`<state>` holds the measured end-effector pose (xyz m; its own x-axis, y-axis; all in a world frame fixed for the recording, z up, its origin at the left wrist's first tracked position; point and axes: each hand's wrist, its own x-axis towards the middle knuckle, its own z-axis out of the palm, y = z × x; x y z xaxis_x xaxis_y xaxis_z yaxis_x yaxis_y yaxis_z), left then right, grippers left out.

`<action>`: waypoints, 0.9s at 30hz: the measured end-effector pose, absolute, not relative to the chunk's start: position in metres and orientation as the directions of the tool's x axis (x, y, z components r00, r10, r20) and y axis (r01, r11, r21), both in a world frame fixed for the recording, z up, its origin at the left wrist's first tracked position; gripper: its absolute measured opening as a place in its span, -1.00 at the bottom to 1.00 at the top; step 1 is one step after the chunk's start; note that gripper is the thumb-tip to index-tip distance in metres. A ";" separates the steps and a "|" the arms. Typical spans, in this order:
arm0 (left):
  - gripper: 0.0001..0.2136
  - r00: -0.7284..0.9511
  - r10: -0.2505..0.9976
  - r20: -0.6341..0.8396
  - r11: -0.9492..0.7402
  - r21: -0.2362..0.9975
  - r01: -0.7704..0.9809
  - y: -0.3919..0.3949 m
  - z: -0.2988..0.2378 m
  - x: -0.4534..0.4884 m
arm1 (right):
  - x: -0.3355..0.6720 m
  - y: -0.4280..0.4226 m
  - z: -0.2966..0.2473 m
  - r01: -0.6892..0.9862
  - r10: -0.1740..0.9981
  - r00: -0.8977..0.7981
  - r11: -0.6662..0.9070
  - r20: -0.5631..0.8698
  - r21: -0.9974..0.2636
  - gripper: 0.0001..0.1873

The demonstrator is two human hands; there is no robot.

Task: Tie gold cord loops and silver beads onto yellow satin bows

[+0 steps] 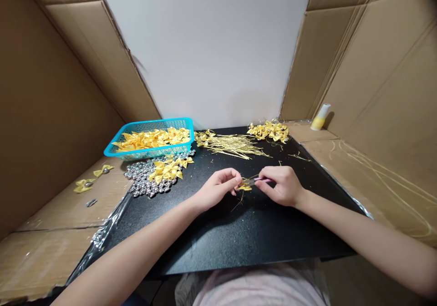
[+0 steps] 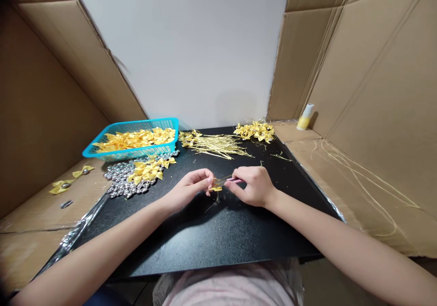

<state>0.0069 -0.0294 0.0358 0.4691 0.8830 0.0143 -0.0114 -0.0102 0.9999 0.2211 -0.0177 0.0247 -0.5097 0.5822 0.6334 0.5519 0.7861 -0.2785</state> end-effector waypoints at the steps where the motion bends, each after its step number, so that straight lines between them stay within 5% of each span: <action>1: -0.72 0.469 0.883 0.015 -0.012 1.000 -0.009 -0.030 0.036 0.007 | 0.221 -0.018 0.025 0.554 0.593 -0.506 0.780 0.626 -0.291 -0.63; 9: -0.76 0.450 0.893 0.019 -0.020 1.000 -0.004 -0.026 0.033 0.004 | 0.222 -0.018 0.027 0.556 0.657 -0.471 0.739 0.588 -0.381 -0.73; 20: -0.75 0.401 0.915 0.044 -0.061 0.998 0.030 -0.025 0.030 0.003 | 0.221 -0.019 0.028 0.622 0.662 -0.434 0.711 0.611 -0.328 -0.75; 27: -0.75 0.328 0.939 0.107 -0.139 0.987 0.075 -0.024 0.030 0.001 | 0.228 -0.012 0.025 0.375 0.578 -0.596 0.814 0.557 -0.444 -0.59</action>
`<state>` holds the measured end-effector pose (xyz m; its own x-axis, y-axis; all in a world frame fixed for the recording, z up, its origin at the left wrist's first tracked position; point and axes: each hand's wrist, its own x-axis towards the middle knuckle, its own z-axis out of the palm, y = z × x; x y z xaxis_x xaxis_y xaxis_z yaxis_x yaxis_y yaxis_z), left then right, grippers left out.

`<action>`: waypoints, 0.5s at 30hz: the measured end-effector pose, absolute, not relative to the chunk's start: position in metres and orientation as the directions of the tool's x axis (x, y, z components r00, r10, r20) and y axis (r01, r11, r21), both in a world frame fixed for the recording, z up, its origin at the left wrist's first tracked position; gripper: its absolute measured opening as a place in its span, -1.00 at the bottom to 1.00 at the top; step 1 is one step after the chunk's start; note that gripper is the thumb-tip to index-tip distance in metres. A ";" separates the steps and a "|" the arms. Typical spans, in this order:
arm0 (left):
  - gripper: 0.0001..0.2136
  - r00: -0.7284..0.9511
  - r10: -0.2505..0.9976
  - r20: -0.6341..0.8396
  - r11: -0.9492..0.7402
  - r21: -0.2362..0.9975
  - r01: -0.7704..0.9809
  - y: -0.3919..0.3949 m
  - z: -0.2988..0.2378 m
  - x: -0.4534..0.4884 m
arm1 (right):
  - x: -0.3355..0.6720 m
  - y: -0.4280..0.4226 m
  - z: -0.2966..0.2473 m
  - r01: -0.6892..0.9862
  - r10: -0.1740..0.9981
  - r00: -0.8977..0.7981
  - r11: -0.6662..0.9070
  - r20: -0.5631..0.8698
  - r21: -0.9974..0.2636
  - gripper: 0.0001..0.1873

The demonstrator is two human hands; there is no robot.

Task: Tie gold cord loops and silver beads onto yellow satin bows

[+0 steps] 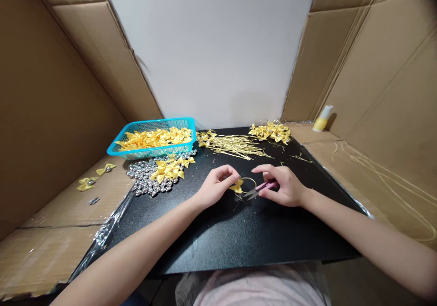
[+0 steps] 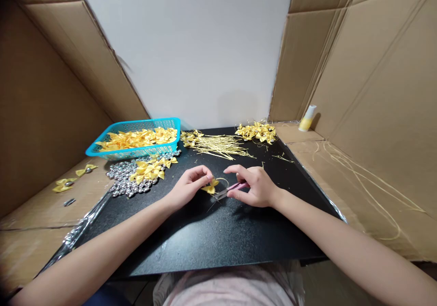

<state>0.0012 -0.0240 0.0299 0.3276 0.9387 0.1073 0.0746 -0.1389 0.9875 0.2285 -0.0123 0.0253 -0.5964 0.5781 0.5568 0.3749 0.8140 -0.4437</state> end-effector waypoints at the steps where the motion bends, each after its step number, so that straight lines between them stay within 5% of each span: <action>1: -0.76 0.323 0.937 0.132 -0.177 0.978 0.112 -0.024 0.030 0.000 | 0.230 -0.011 0.026 0.347 0.572 -0.594 0.816 0.565 -0.462 -0.62; 7: -0.78 0.379 0.886 0.268 -0.357 0.916 0.186 -0.024 0.035 -0.003 | 0.229 -0.008 0.034 0.407 0.568 -0.512 0.821 0.644 -0.400 -0.76; 11: -0.78 0.429 0.886 0.179 -0.238 0.967 0.088 -0.025 0.035 -0.001 | 0.228 -0.012 0.041 0.430 0.518 -0.527 0.847 0.674 -0.314 -0.76; 15: -0.78 0.467 0.878 0.105 -0.110 0.994 -0.018 -0.026 0.035 0.001 | 0.232 -0.009 0.043 0.416 0.579 -0.482 0.812 0.658 -0.410 -0.73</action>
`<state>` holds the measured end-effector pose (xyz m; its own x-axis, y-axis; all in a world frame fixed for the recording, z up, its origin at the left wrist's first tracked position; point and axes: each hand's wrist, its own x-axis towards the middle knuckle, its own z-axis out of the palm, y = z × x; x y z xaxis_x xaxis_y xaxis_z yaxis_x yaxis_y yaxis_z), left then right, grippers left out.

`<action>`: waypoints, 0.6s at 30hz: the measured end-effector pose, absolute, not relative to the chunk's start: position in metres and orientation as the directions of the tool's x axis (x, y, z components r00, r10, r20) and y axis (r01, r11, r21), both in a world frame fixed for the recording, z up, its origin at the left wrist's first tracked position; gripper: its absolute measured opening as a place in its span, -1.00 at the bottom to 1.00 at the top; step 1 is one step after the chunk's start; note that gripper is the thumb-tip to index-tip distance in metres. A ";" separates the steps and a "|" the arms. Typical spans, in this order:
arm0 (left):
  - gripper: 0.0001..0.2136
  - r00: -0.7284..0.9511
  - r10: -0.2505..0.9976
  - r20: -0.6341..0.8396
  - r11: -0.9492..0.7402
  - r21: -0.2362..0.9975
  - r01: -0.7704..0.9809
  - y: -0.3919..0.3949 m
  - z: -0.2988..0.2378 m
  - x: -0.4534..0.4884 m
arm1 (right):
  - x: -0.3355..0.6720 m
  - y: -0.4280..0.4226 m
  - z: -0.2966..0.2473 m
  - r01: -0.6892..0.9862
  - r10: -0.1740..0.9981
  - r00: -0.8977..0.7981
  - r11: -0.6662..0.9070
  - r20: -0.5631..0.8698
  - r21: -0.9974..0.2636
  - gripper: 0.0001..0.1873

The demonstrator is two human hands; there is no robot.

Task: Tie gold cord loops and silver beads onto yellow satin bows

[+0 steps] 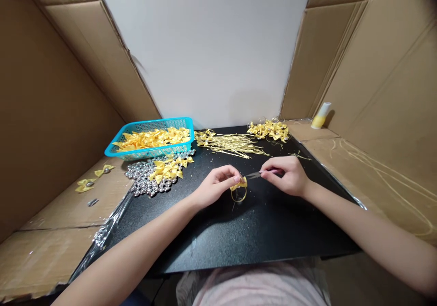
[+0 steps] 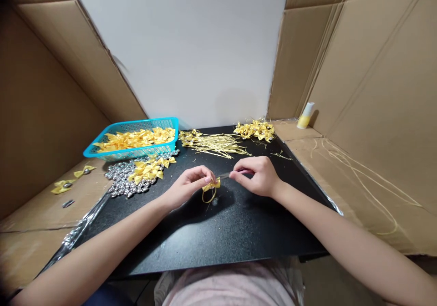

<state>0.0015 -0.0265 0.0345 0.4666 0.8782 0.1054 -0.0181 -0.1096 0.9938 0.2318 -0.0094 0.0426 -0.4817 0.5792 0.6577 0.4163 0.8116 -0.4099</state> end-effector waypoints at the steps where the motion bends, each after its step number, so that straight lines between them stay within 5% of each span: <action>1: -0.78 0.476 0.874 0.100 -0.097 0.995 -0.032 -0.027 0.034 0.002 | 0.233 -0.008 0.042 0.425 0.597 -0.475 0.799 0.647 -0.426 -0.72; 18: -0.76 0.536 0.844 0.013 0.084 0.984 -0.157 -0.032 0.034 0.007 | 0.224 -0.005 0.028 0.407 0.694 -0.492 0.717 0.525 -0.566 -0.70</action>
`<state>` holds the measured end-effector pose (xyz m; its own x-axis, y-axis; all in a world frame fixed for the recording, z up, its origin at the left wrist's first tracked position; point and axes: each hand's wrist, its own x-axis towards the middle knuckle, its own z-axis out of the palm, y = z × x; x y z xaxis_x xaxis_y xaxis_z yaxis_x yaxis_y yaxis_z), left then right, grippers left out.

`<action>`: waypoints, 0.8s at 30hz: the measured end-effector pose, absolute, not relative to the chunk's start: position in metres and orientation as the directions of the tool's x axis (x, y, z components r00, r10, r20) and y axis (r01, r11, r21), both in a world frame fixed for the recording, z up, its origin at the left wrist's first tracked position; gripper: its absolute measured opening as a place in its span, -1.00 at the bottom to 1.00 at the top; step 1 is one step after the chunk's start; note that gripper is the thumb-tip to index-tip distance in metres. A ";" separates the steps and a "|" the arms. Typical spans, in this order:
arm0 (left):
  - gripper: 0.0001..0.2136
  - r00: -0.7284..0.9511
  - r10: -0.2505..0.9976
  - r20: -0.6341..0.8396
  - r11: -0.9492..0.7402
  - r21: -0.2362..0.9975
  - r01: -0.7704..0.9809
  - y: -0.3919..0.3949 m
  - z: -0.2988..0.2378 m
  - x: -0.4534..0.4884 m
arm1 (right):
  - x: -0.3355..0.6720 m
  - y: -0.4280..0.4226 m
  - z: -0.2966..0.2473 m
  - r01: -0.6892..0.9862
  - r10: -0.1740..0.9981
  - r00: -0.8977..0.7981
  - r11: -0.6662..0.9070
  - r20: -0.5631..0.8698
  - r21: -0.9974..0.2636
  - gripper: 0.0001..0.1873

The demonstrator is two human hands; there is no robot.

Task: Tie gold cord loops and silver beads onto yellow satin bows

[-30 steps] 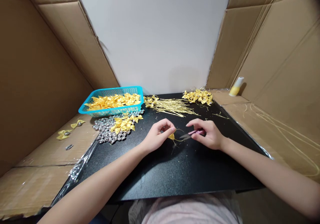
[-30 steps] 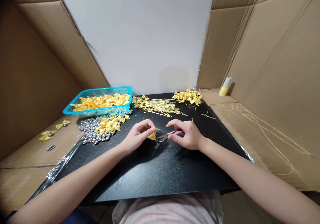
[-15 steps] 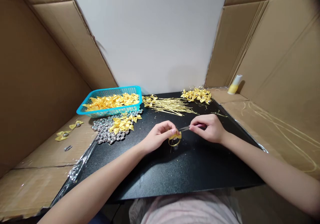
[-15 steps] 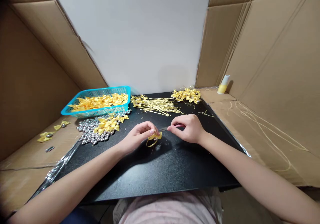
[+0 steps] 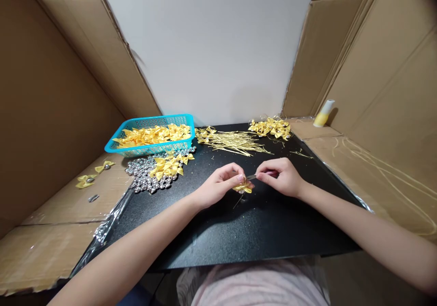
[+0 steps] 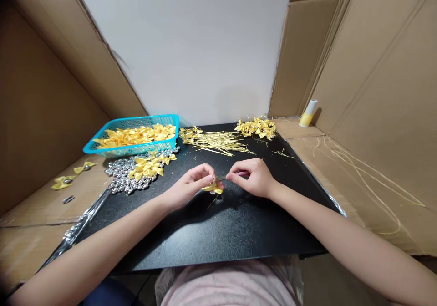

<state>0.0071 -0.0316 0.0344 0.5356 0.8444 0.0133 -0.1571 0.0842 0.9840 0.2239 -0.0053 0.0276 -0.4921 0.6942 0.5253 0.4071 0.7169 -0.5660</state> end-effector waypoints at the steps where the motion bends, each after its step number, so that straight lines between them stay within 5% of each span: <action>1: -0.76 0.541 0.841 0.013 0.089 0.983 -0.162 -0.032 0.034 0.007 | 0.224 -0.005 0.028 0.396 0.704 -0.490 0.705 0.513 -0.589 -0.69; 10: -0.70 0.541 0.837 -0.087 0.205 0.965 -0.163 -0.031 0.033 0.009 | 0.220 -0.004 0.026 0.342 0.789 -0.479 0.572 0.385 -0.746 -0.59; 24: -0.65 0.559 0.811 -0.174 0.328 0.926 -0.187 -0.031 0.032 0.009 | 0.217 0.002 0.020 0.308 0.796 -0.532 0.498 0.287 -0.810 -0.45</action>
<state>0.0085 -0.0308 0.0323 0.5586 0.8110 -0.1741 -0.1874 0.3278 0.9260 0.2166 0.0021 0.0204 -0.5323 0.7963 0.2873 0.3082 0.4984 -0.8103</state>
